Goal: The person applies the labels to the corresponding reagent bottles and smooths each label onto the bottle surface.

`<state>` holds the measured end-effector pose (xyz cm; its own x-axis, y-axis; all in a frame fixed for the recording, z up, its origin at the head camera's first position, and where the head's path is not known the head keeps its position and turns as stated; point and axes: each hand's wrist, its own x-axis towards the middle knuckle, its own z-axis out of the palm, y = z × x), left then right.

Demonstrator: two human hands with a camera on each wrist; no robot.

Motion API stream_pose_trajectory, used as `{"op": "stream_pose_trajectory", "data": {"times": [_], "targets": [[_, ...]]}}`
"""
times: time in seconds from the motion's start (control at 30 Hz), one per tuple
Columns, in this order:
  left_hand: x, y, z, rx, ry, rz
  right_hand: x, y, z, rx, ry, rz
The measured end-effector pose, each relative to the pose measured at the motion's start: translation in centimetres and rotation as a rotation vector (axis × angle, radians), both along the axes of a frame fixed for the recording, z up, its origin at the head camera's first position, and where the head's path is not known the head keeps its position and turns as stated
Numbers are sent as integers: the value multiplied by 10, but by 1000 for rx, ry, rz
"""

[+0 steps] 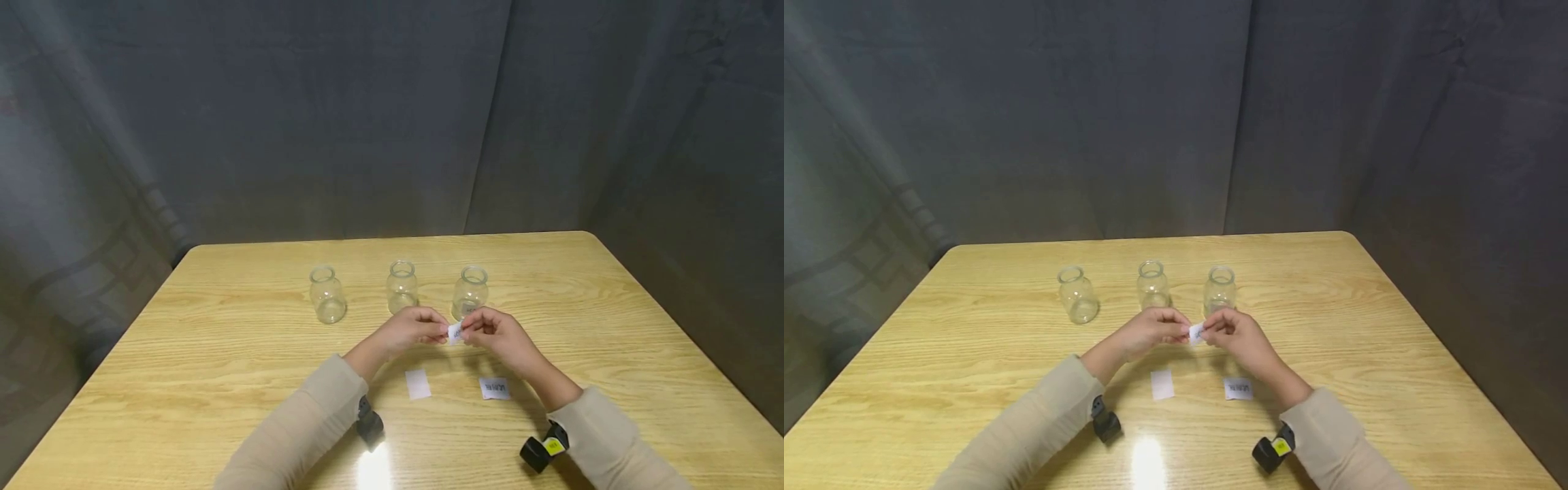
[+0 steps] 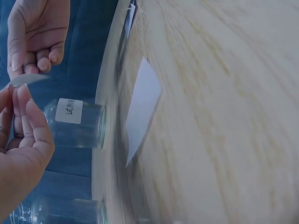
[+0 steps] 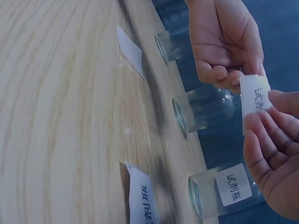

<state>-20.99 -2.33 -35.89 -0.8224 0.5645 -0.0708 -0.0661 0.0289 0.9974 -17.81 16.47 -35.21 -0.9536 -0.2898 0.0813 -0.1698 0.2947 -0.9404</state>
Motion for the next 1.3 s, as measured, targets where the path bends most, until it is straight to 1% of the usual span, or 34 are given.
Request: {"op": "stream_pose_trajectory", "data": {"times": [0.07,0.2,0.27,0.33,0.53,0.6,0.7,0.73,0.93,0.97,1.13,1.3], "targets": [[3,1,5,-12,9,-5,0,-2,-1,-7,-8,19],[10,2,16,-40,27,-6,1,-5,-3,-7,-29,29],[12,3,16,-47,27,-7,1,-6,-3,-6,-30,34],[11,4,14,-46,26,-13,2,-7,-4,-4,-31,40],[4,8,-3,-35,11,-12,4,-9,-4,0,-30,35],[3,8,-6,-34,11,-5,4,-9,-3,5,-27,28],[2,7,-7,-38,8,3,5,-9,-2,11,-20,21],[3,7,-5,-38,6,2,5,-9,-2,6,-19,21],[3,4,-8,-36,10,13,4,-9,-2,-43,-5,33],[1,4,-11,-30,8,21,4,-9,-2,-40,4,33],[1,2,-13,-7,-10,56,4,-7,-3,7,38,26],[2,-2,-12,-45,-8,61,4,-6,-2,16,20,51]]}}
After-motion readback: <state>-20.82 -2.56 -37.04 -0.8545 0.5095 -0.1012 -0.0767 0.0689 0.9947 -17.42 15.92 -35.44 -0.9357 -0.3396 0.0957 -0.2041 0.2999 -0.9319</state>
